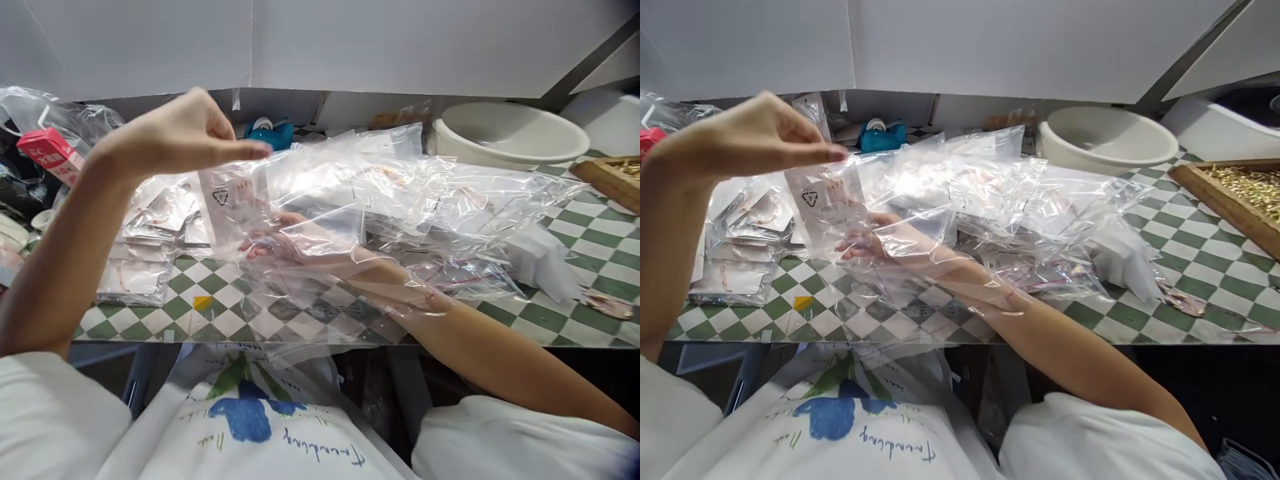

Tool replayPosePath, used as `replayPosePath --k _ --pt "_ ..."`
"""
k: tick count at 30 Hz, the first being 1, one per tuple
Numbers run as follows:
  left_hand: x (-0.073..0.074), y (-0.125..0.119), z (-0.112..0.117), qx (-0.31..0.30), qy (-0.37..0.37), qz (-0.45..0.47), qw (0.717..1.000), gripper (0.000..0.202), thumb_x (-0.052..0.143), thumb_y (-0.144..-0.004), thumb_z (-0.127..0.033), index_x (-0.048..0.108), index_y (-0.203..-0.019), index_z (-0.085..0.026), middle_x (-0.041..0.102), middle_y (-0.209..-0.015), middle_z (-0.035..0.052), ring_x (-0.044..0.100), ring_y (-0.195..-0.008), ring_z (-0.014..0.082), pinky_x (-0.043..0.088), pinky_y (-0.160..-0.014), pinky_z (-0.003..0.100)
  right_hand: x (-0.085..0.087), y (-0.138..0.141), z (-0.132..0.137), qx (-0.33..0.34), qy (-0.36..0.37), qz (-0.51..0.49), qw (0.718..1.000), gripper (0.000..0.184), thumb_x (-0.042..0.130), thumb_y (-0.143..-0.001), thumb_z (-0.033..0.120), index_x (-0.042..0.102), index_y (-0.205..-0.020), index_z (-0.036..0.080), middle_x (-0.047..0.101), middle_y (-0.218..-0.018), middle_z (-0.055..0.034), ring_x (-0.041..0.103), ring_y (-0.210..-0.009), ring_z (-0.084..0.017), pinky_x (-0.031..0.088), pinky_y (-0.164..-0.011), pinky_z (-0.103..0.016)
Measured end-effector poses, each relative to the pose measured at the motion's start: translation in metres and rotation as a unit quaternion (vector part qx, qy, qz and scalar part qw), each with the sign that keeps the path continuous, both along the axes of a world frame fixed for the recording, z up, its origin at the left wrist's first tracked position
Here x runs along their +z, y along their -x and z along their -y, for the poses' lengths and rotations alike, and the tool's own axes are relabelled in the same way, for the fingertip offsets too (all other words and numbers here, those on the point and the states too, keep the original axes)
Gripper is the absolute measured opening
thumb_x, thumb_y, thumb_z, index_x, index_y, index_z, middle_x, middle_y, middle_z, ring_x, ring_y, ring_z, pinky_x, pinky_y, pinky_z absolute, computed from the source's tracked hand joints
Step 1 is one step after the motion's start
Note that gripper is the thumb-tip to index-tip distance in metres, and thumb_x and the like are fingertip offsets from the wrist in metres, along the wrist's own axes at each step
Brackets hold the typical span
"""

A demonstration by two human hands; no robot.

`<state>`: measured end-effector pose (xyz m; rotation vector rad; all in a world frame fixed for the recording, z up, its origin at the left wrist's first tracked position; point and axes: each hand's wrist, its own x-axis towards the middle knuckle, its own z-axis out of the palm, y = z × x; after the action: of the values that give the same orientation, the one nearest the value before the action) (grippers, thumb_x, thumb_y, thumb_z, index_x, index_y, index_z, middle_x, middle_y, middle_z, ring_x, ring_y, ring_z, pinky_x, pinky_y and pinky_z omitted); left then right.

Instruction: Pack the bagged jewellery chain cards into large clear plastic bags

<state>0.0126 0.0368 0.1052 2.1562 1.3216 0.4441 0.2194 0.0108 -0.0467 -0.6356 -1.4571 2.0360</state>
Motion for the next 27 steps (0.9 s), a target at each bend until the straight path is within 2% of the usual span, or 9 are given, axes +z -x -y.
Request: replayPosePath --k 3,7,12,15,17,19,22,25,27 --pt "-0.008 0.011 -0.006 -0.009 0.039 -0.114 0.993 0.050 0.077 -0.092 -0.050 0.059 -0.058 -0.017 0.026 -0.051 -0.0081 0.020 -0.053 0.0021 0.023 -0.061 0.028 0.006 0.001 0.004 -0.001 -0.025 0.019 0.999 0.035 0.084 -0.079 0.043 0.071 -0.102 0.021 0.077 -0.099 -0.0062 0.074 -0.085 -0.019 0.062 -0.078 -0.030" --pt "-0.018 -0.003 -0.014 -0.063 0.071 -0.119 0.988 0.055 0.082 -0.089 -0.042 0.048 -0.051 -0.024 0.028 -0.048 -0.0075 0.019 -0.053 0.0050 0.035 -0.063 0.030 0.008 0.003 0.009 -0.016 -0.091 0.075 0.993 0.026 0.075 -0.092 0.045 0.071 -0.080 0.021 0.073 -0.087 -0.0037 0.066 -0.074 -0.014 0.056 -0.073 -0.027" --pt "-0.026 -0.021 -0.013 -0.025 0.109 -0.163 0.980 0.046 0.084 -0.087 -0.042 0.056 -0.055 -0.022 0.038 -0.050 -0.0052 0.029 -0.053 0.0077 0.050 -0.078 0.046 -0.003 0.007 0.009 0.017 -0.154 0.131 0.979 0.034 0.067 -0.098 0.048 0.066 -0.076 0.022 0.065 -0.073 -0.0012 0.057 -0.066 -0.014 0.049 -0.065 -0.029" --pt "-0.027 -0.023 -0.006 -0.015 0.113 -0.140 0.984 0.051 0.085 -0.085 -0.044 0.052 -0.053 -0.022 0.029 -0.050 -0.0076 0.028 -0.056 0.0061 0.051 -0.091 0.060 -0.001 0.006 0.012 0.016 -0.205 0.165 0.965 0.037 0.064 -0.099 0.046 0.057 -0.071 0.023 0.061 -0.070 -0.0010 0.056 -0.065 -0.013 0.049 -0.064 -0.029" --pt "-0.028 -0.019 0.000 0.004 0.116 -0.095 0.989 0.051 0.085 -0.086 -0.044 0.053 -0.053 -0.021 0.030 -0.050 -0.0069 0.031 -0.057 0.0065 0.050 -0.094 0.065 0.009 0.003 0.014 0.019 -0.226 0.186 0.956 0.032 0.066 -0.097 0.043 0.055 -0.075 0.023 0.062 -0.068 -0.0002 0.057 -0.062 -0.013 0.050 -0.061 -0.030" --pt "-0.031 -0.009 0.005 0.040 0.121 -0.020 0.992 0.041 0.085 -0.088 -0.043 0.065 -0.061 -0.018 0.046 -0.052 -0.0013 0.045 -0.059 0.0117 0.051 -0.093 0.067 0.024 -0.005 0.014 0.026 -0.228 0.201 0.952 0.022 0.066 -0.096 0.043 0.060 -0.091 0.022 0.066 -0.069 0.0004 0.062 -0.060 -0.014 0.054 -0.059 -0.031" --pt "-0.038 0.017 0.013 0.131 0.071 0.131 0.980 0.029 0.086 -0.085 -0.043 0.078 -0.075 -0.018 0.067 -0.066 0.0088 0.064 -0.074 0.0256 0.051 -0.096 0.070 0.055 -0.024 0.013 -0.005 -0.254 0.190 0.948 0.038 0.066 -0.095 0.047 0.059 -0.120 0.020 0.073 -0.082 -0.0016 0.071 -0.068 -0.016 0.061 -0.061 -0.032" --pt "-0.049 0.045 0.019 0.212 -0.020 0.277 0.937 0.025 0.088 -0.076 -0.044 0.076 -0.073 -0.022 0.074 -0.078 0.0076 0.068 -0.097 0.0330 0.047 -0.111 0.069 0.086 -0.049 0.009 -0.082 -0.288 0.161 0.941 0.037 0.069 -0.096 0.048 0.065 -0.125 0.026 0.077 -0.099 -0.0053 0.076 -0.084 -0.019 0.065 -0.072 -0.036" --pt "-0.056 0.059 0.021 0.241 -0.038 0.370 0.896 0.023 0.088 -0.074 -0.042 0.074 -0.078 -0.024 0.078 -0.088 0.0026 0.065 -0.114 0.0342 0.043 -0.120 0.064 0.101 -0.064 0.003 -0.166 -0.274 0.145 0.936 0.028 0.066 -0.100 0.053 0.072 -0.119 0.033 0.078 -0.104 -0.0053 0.076 -0.094 -0.021 0.064 -0.082 -0.038"
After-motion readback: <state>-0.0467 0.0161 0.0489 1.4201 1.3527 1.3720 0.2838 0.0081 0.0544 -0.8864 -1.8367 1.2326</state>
